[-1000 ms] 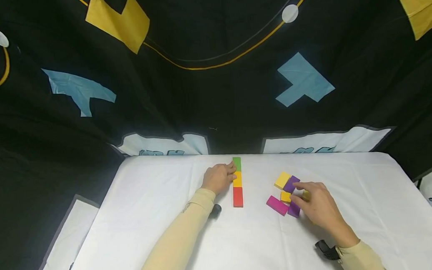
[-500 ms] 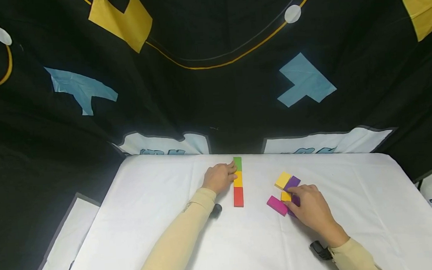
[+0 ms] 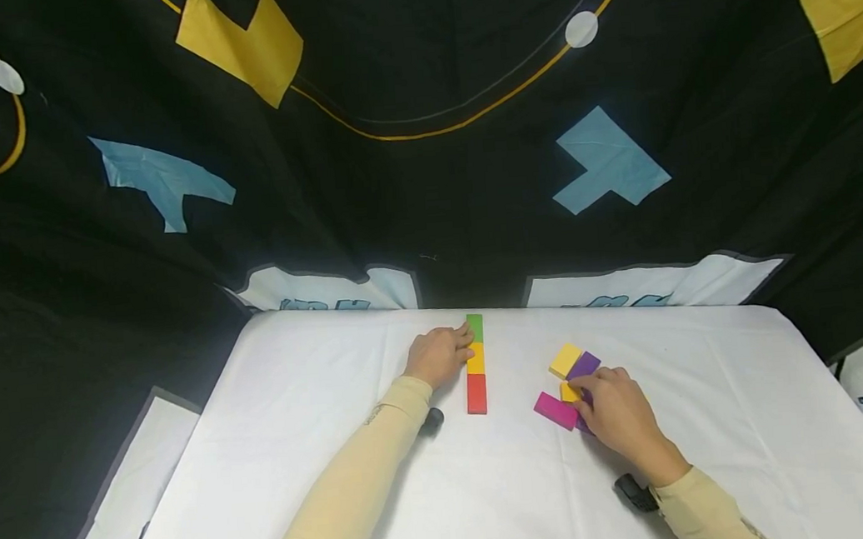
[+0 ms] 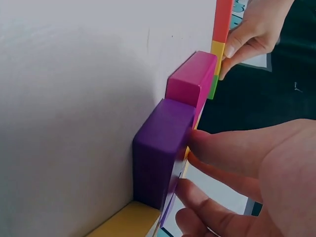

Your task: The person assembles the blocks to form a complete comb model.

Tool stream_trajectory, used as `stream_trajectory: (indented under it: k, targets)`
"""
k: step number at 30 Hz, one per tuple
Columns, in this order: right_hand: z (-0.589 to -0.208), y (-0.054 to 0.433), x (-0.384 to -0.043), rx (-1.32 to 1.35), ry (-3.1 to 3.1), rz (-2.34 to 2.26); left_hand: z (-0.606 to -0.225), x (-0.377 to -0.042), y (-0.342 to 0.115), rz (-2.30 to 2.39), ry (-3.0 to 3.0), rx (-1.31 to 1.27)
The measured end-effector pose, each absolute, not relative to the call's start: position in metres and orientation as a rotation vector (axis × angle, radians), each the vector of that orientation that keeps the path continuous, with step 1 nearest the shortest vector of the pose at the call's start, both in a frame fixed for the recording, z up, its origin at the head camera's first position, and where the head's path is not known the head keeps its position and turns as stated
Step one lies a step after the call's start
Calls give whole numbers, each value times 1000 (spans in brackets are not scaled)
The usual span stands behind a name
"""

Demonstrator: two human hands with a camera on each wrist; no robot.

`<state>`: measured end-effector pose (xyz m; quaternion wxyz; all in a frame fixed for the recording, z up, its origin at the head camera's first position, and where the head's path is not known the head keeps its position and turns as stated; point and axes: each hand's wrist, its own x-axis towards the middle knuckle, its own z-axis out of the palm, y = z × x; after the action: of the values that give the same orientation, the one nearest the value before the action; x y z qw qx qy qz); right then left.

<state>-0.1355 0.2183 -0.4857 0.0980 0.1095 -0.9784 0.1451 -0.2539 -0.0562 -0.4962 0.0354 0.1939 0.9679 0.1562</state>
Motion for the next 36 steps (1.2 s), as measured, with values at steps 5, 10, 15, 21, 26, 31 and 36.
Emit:
stream_trajectory:
  k: [5,10,15,21,26,31,36]
  targets:
    - [-485,218,-139,375,-2905,440,-496,-254,-57,489,2976,596]
    - [-485,215,-142,409,-2937,489,-495,-253,-57,493,2979,592]
    - [-485,211,-142,364,-2951,511,-496,-253,-57,495,2972,585]
    - [-488,209,-143,343,-2939,532,-494,-252,-57,484,2973,588]
    - [-488,210,-144,330,-2951,548,-493,-251,-56,481,2967,586]
    - [-488,210,-146,313,-2973,550,-492,-250,-57,484,2964,580]
    - [-489,212,-146,302,-2936,596,-492,-251,-57,473,2965,593]
